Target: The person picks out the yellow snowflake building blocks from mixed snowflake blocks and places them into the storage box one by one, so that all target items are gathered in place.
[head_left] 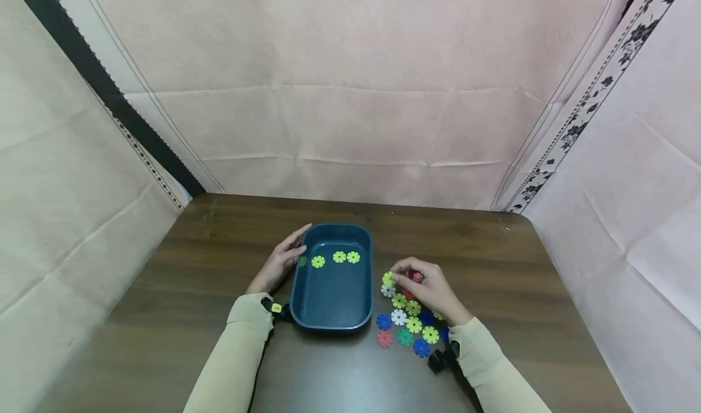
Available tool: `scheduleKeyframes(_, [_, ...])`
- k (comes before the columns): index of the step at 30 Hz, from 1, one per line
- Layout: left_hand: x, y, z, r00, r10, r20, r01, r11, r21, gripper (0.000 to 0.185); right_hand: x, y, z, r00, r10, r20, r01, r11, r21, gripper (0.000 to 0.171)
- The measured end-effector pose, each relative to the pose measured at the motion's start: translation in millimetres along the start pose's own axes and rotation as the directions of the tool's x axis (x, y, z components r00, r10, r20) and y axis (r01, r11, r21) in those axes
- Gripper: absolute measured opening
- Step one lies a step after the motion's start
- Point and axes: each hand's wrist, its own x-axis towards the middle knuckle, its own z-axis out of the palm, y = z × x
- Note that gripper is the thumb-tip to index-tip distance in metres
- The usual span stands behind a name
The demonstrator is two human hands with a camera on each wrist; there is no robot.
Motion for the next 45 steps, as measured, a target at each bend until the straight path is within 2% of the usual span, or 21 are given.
scheduleKeyframes(3, [-0.7, -1.3, 0.8, 1.000, -0.008, -0.012, 0.008, 1.000, -0.007, 0.054, 25.1, -8.5, -2.3, 0.999, 0.035, -0.012, -0.035, 0.999, 0.008, 0.012])
scheduleKeyframes(6, [-1.3, -1.5, 0.4, 1.000, -0.011, -0.017, 0.011, 1.000, -0.003, 0.054, 57.7, -20.3, 0.0, 0.998, 0.055, 0.016, -0.055, 0.998, -0.012, 0.012])
scheduleKeyframes(9, [-0.7, -1.4, -0.7, 1.000, -0.017, -0.012, 0.017, 1.000, 0.002, 0.054, 93.6, -32.3, 6.9, 0.994, 0.053, 0.095, -0.048, 0.997, -0.062, 0.011])
scheduleKeyframes(12, [1.2, -0.7, -1.9, 1.000, -0.022, -0.011, 0.022, 1.000, 0.004, 0.054, 126.7, -40.5, 17.8, 0.976, 0.063, 0.209, -0.041, 0.994, -0.106, 0.011])
scheduleKeyframes(15, [3.1, 1.1, -2.4, 0.999, -0.027, -0.020, 0.027, 1.000, 0.005, 0.055, 151.1, -42.7, 32.0, 0.929, 0.104, 0.356, -0.062, 0.990, -0.127, 0.012])
scheduleKeyframes(19, [4.1, 3.6, -2.3, 0.999, -0.034, -0.019, 0.034, 0.999, 0.006, 0.056, 166.5, -38.1, 53.1, 0.816, 0.170, 0.553, -0.110, 0.984, -0.139, 0.016])
scheduleKeyframes(22, [4.2, 5.1, -1.9, 0.999, -0.031, -0.012, 0.031, 1.000, 0.005, 0.056, 168.6, -32.2, 67.5, 0.743, 0.203, 0.638, -0.153, 0.979, -0.134, 0.020])
scheduleKeyframes(24, [4.3, 5.8, -1.7, 1.000, -0.026, -0.009, 0.026, 1.000, 0.004, 0.056, 167.6, -28.6, 75.2, 0.715, 0.224, 0.662, -0.196, 0.973, -0.118, 0.021])
scheduleKeyframes(26, [4.6, 6.0, -1.6, 1.000, -0.025, -0.008, 0.025, 1.000, 0.007, 0.057, 166.2, -24.6, 81.4, 0.699, 0.252, 0.669, -0.234, 0.965, -0.119, 0.020])
scheduleKeyframes(30, [5.1, 4.8, -1.9, 1.000, -0.025, -0.006, 0.025, 1.000, 0.012, 0.057, 163.7, -15.9, 91.0, 0.686, 0.281, 0.671, -0.263, 0.956, -0.131, 0.019])
scheduleKeyframes(38, [4.1, 3.7, -0.3, 1.000, -0.019, 0.002, 0.019, 1.000, -0.006, 0.056, 160.2, -13.5, 100.8, 0.680, 0.269, 0.682, -0.231, 0.962, -0.149, 0.018])
scheduleKeyframes(45, [0.5, 1.3, 0.2, 1.000, -0.027, -0.007, 0.027, 1.000, 0.001, 0.057, 158.6, -15.5, 98.2, 0.678, 0.267, 0.685, -0.182, 0.964, -0.196, 0.021])
